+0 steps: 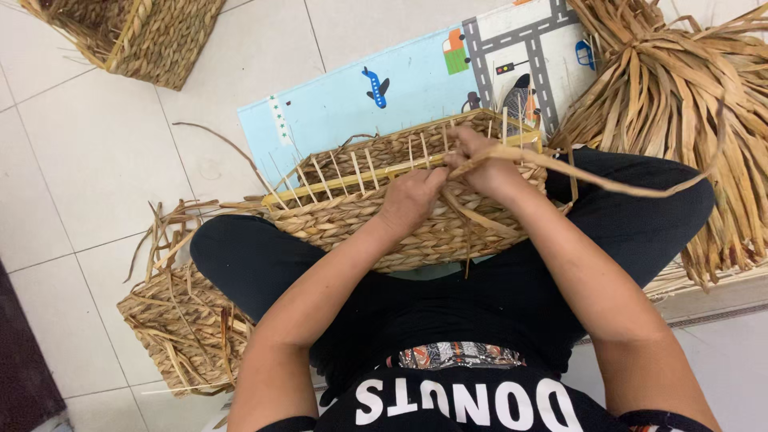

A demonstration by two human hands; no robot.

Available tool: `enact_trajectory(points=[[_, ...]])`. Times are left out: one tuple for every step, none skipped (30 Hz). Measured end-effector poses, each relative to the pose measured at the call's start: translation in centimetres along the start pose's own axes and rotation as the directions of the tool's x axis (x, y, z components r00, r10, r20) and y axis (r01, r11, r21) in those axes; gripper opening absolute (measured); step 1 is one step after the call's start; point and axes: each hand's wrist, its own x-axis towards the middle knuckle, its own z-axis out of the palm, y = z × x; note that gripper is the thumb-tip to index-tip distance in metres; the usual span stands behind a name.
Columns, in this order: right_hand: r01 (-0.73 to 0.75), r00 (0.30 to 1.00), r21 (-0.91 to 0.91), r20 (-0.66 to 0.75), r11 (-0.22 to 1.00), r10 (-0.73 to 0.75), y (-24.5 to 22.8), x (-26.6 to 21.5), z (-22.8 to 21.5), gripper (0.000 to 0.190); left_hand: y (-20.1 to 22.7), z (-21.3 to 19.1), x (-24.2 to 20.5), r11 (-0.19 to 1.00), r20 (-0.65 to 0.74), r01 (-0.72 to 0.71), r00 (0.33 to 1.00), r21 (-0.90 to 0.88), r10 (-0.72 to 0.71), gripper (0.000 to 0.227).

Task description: The person weaves a basket by hand, threading strips of material through the existing structure, turning the basket, and working on different sides.

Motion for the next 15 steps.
enact_trajectory(points=[[0.125,0.991,-0.034,-0.043,0.992,-0.127,0.5,0.4,0.2,0.018,0.0,-0.1,0.1,1.0,0.0,-0.002,1.0,0.001,0.002,0.003],[0.247,0.964,-0.074,-0.08,0.966,-0.252,1.2,0.9,0.3,0.02,0.0,-0.3,0.1,0.998,-0.009,0.029,1.0,-0.053,-0.029,0.003],[0.248,0.964,-0.074,-0.081,0.966,-0.254,2.4,0.9,0.3,0.02,0.0,-0.6,0.2,0.992,-0.017,0.059,0.998,-0.108,-0.062,0.004],[0.39,0.914,0.012,-0.124,0.921,-0.385,4.0,0.4,0.3,0.017,-0.2,-0.7,0.7,0.993,-0.021,0.06,0.998,-0.106,-0.062,0.004],[0.524,0.845,0.089,-0.178,0.847,-0.504,5.5,0.0,0.5,0.016,-0.5,-0.8,1.4,0.948,0.174,0.259,0.958,-0.184,-0.228,0.003],[0.525,0.845,0.083,-0.172,0.847,-0.506,6.8,-0.5,1.0,0.016,-0.7,-0.7,2.0,0.86,0.373,0.459,0.855,-0.224,-0.359,0.01],[0.467,0.879,0.134,-0.176,0.874,-0.442,7.9,-1.0,1.5,0.014,-0.7,-0.4,2.6,0.857,0.368,0.462,0.856,-0.228,-0.363,0.01],[0.401,0.912,0.189,-0.177,0.896,-0.371,8.6,-1.2,1.9,0.012,-0.5,0.0,3.0,0.947,0.29,0.295,0.924,-0.129,-0.249,0.006],[0.397,0.913,0.185,-0.173,0.899,-0.368,9.1,-1.1,1.8,0.012,-0.4,0.5,3.3,0.992,0.225,0.122,0.967,-0.013,-0.116,0.011],[0.493,0.861,0.131,-0.215,0.86,-0.461,9.3,-1.1,1.8,0.012,-0.5,0.7,3.4,0.992,0.228,0.127,0.966,-0.014,-0.12,0.011],[0.581,0.797,0.072,-0.252,0.811,-0.549,9.4,-1.2,1.5,0.014,-0.5,1.0,3.5,0.988,0.296,0.157,0.943,0.003,-0.15,0.012],[0.583,0.796,0.073,-0.249,0.809,-0.551,9.4,-1.3,0.5,0.014,-0.6,1.1,3.6,0.983,0.358,0.182,0.916,0.026,-0.18,0.015],[0.616,0.66,-0.264,-0.341,0.742,-0.669,9.4,-1.6,-1.1,0.011,-0.6,1.2,3.4,0.982,0.357,0.185,0.916,0.029,-0.183,0.015],[0.543,0.497,-0.578,-0.364,0.609,-0.788,9.2,-2.0,-2.4,0.012,-0.4,1.3,3.3,0.98,0.328,0.196,0.925,0.02,-0.192,0.009],[0.544,0.495,-0.579,-0.364,0.607,-0.789,8.8,-2.3,-2.8,0.012,-0.1,1.3,3.3,0.978,0.3,0.207,0.933,0.011,-0.201,0.005]])
